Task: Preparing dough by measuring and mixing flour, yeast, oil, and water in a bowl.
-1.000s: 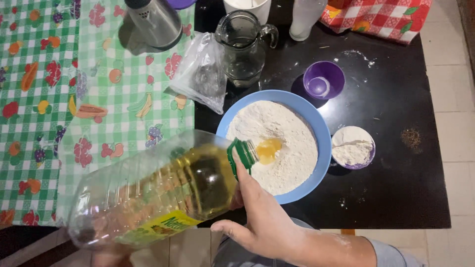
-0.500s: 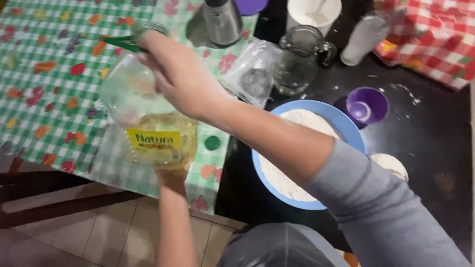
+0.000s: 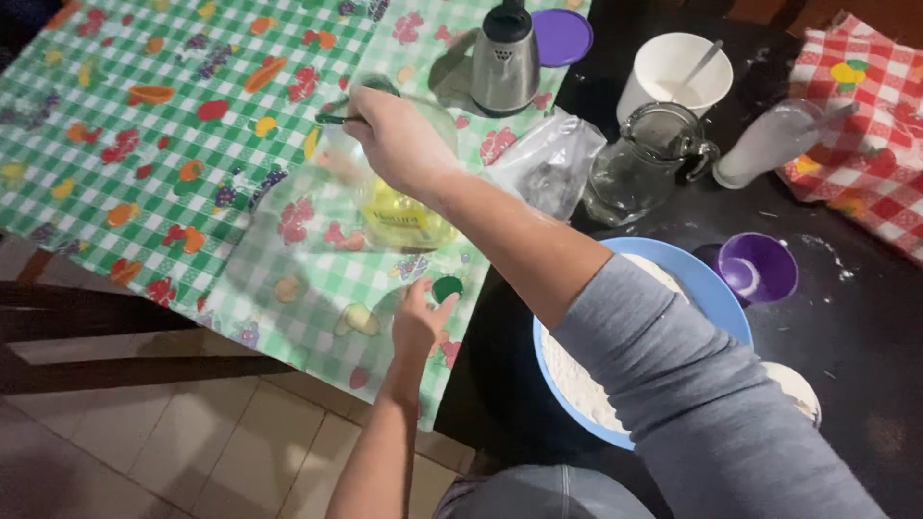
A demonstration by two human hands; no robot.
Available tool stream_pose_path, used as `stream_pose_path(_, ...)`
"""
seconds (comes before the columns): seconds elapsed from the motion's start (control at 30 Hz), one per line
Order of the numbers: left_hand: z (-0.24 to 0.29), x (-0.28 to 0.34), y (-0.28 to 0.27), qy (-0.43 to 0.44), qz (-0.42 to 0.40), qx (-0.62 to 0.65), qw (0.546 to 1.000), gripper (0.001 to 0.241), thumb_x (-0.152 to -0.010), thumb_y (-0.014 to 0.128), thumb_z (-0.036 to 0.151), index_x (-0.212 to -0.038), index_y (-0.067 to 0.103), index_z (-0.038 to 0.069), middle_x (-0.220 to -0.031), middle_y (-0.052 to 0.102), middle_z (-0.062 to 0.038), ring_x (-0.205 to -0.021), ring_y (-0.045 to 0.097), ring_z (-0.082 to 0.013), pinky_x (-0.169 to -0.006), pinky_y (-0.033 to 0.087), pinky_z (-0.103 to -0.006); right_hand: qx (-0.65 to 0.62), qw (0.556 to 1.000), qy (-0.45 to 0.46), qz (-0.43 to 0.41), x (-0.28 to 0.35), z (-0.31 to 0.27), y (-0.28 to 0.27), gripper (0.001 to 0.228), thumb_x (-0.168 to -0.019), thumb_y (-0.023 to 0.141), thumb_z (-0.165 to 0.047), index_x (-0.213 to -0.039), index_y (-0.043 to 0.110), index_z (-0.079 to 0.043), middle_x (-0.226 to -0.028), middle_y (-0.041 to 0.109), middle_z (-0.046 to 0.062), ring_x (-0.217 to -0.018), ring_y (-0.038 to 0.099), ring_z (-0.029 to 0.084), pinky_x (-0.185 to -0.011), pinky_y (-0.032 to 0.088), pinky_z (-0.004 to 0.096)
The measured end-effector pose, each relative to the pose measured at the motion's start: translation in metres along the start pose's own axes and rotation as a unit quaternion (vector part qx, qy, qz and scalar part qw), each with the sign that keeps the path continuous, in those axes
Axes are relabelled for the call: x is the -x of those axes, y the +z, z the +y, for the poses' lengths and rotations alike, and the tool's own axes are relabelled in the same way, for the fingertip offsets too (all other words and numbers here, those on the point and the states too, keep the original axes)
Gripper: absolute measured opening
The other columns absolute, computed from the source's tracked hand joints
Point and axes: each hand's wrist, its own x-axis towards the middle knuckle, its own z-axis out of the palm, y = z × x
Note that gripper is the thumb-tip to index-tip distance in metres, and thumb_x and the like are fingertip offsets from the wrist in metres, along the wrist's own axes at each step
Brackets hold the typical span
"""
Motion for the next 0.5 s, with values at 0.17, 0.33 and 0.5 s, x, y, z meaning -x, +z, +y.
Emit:
stream_pose_path(0.17, 0.005, -0.022, 0.02, 0.068, 0.004, -0.145, 0.987, 0.065, -0.069, 0.087, 0.036, -0.125, 0.065, 0.011, -0.123, 0.063, -0.015, -0.11, 0.06, -0.0397, -0.09, 0.05, -0.0497, -0.029, 0.999, -0.035, -0.02, 0.035, -0.025, -0.047, 0.036, -0.096, 0.072, -0.022, -0.123, 0.055, -0.006, -0.113, 0.063, 0.018, -0.099, 0.065, 0.038, -0.083, 0.053, 0.044)
stream_pose_path(0.33, -0.027, -0.037, 0.009, 0.122, -0.016, -0.09, 0.988, 0.052, -0.073, 0.083, 0.036, -0.118, 0.07, 0.013, -0.119, 0.067, -0.015, -0.114, 0.063, -0.0333, -0.1, 0.054, -0.0434, -0.002, 1.0, -0.029, -0.002, 0.148, -0.02, -0.113, 0.048, -0.101, 0.071, -0.022, -0.14, 0.051, -0.004, -0.129, 0.059, 0.019, -0.117, 0.06, 0.039, -0.095, 0.052, 0.042)
stream_pose_path(0.5, 0.03, -0.068, -0.151, 0.05, 0.231, -0.042, 0.971, 0.039, -0.09, 0.086, 0.034, -0.112, 0.067, 0.008, -0.097, 0.071, -0.008, -0.078, 0.065, -0.0185, -0.073, 0.053, -0.0366, -0.204, 0.906, 0.367, 0.053, 0.305, 0.01, -0.196, 0.025, -0.098, 0.066, -0.017, -0.113, 0.07, 0.002, -0.104, 0.073, 0.008, -0.094, 0.071, 0.014, -0.084, 0.058, 0.029)
